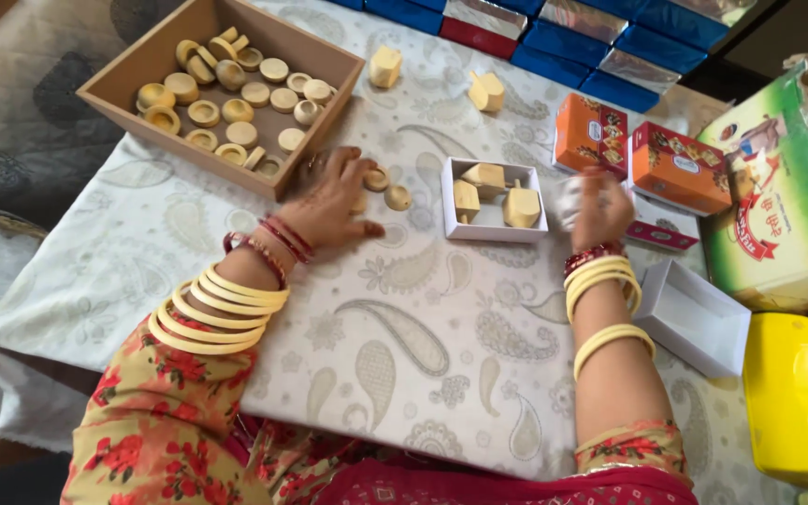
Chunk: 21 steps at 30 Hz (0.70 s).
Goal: The person assembles small white cardboard boxes by folding them, places carved wooden objects into the boxes, and wipes the surfaces of several product boxes using a cloth.
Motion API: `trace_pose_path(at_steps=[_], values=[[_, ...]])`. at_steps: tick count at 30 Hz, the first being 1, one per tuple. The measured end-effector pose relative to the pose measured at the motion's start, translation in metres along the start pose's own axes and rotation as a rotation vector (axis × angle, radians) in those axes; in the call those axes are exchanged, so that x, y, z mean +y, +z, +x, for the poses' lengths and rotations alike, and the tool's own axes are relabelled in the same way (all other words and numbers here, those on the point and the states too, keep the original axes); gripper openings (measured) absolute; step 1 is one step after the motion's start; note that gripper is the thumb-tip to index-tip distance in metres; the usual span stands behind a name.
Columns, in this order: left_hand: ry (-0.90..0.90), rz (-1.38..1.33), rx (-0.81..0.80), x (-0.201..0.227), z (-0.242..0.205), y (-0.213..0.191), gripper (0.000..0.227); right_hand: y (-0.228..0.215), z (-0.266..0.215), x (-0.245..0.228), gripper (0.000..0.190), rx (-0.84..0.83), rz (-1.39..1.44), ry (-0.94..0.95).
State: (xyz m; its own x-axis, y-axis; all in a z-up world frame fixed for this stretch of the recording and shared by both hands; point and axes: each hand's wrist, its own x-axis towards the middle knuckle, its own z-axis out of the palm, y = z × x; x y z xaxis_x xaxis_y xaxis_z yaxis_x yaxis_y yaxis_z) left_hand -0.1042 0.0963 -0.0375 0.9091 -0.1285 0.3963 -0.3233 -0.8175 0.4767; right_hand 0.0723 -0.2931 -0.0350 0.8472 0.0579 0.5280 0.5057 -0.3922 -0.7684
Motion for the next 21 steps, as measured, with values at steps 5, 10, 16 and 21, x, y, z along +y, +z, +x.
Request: trace_pose_path(at_steps=[5,10,16,21], values=[[-0.072,-0.067,0.009,0.013,0.002,-0.006,0.093,0.032,-0.032,-0.081,0.032,0.178,0.332,-0.136],[0.003,0.013,0.109,0.004,0.010,0.009,0.074,0.083,-0.098,-0.170,0.031,-0.133,-0.028,-0.518],[-0.168,0.043,0.011,0.018,0.009,-0.003,0.071,0.124,-0.098,-0.195,0.043,-0.294,-0.237,-0.618],[-0.126,0.187,-0.051,0.018,0.007,0.002,0.061,0.157,-0.082,-0.148,0.053,-0.503,-0.572,-0.659]])
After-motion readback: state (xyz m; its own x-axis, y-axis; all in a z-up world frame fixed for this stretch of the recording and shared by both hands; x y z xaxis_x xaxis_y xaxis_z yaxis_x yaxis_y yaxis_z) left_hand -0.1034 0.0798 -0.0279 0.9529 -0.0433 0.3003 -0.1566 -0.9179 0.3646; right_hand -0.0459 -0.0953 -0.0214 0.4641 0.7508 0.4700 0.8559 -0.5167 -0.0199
